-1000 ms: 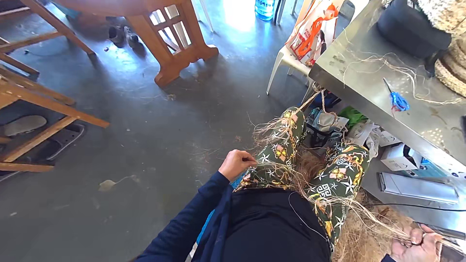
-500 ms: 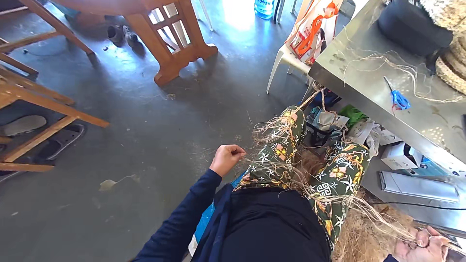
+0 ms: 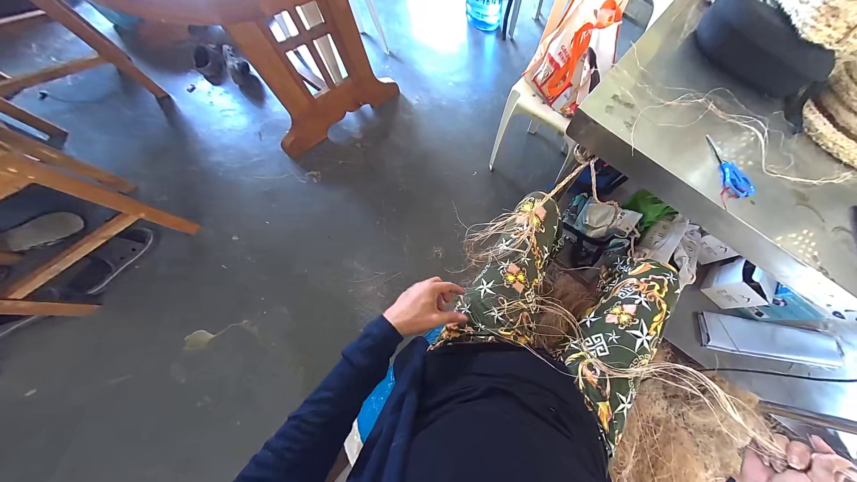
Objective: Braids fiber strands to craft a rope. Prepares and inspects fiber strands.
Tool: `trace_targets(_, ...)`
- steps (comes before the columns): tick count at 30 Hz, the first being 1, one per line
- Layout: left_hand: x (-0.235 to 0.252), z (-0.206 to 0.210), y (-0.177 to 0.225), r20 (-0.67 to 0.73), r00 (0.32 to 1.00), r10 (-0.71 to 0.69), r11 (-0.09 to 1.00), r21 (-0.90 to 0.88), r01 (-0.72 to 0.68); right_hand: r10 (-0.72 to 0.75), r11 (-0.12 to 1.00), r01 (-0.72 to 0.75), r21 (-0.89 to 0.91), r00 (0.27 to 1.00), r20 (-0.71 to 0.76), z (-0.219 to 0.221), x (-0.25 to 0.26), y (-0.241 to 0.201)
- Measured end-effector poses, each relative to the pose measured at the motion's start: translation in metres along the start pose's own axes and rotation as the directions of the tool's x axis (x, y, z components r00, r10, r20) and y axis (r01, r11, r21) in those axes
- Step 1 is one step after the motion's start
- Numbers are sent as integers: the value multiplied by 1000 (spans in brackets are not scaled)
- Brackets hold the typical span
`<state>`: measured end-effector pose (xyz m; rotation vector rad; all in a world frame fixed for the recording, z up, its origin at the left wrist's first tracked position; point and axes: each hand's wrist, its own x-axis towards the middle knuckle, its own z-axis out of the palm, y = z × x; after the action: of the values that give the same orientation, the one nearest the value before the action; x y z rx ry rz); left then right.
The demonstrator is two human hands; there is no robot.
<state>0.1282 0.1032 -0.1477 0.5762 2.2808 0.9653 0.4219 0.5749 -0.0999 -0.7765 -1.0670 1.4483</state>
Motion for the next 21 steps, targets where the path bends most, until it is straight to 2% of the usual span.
trace_targets(2, 2, 18, 9, 60, 998, -10, 999, 51, 7, -4, 1000, 4, -11, 1000, 8, 2, -1, -1)
trace_targets(5, 2, 32, 9, 7, 1000, -2, 996, 90, 1, -3, 1000, 3, -10, 1000, 0, 2, 1, 1)
trace_targets(8, 4, 29, 1, 0, 998, 59, 996, 69, -59, -23, 1000, 23, -8, 1000, 3, -1, 4, 5)
trace_targets(11, 4, 23, -2, 26, 999, 42, 998, 46, -43, -26, 1000, 26, -17, 1000, 0, 5, 0, 1)
trace_targets(16, -1, 26, -14, -208, 969, 134, 991, 5, -136, -6, 998, 6, -68, 1000, 4, 9, -3, 1)
trace_targets(19, 0, 26, -23, -407, 911, 66, 994, -53, -96, 0, 998, -2, -69, 1000, -23, 10, -2, -3)
trace_targets(21, 1, 20, -30, -458, 889, -23, 988, -146, -50, -8, 999, 7, -47, 999, -31, 13, -3, -4)
